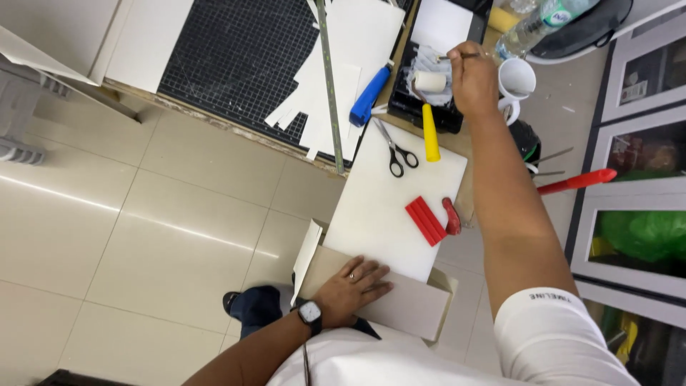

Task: Cutting a white sheet to size and applying it to a small wooden box using a utility knife, ruler, and paint roller.

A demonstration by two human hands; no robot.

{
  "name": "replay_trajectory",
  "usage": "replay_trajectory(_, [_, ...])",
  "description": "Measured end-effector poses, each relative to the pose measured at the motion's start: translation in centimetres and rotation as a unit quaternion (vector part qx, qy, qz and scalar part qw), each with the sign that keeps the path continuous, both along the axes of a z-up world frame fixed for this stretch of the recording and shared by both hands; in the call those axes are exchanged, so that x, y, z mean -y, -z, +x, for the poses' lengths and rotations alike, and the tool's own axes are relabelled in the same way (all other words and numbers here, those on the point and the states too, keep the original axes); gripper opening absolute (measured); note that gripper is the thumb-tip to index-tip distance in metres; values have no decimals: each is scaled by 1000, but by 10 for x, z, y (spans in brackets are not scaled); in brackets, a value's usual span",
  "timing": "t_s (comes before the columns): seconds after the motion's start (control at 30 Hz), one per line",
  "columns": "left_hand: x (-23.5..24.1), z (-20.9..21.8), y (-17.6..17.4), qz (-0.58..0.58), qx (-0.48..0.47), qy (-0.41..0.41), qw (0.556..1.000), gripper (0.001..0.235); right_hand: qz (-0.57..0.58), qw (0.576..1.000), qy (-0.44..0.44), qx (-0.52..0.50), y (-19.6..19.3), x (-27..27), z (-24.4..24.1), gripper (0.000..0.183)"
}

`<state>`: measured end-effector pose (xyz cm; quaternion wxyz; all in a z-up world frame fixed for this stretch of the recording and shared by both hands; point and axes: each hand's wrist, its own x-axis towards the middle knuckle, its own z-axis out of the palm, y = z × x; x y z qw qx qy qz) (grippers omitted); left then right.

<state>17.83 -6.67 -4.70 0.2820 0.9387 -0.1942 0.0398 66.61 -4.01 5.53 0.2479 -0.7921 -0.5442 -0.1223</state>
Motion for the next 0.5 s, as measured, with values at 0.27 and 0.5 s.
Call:
replay_trajectory(0.27, [-17,-13,-36,-86,-4,-35,996,88,-21,998,29,-45,-14,24,-23,40])
replay_trajectory(0.5, [-72,-74,-51,-197,7,-388,900,59,43,998,45,12,0,54,-69,29])
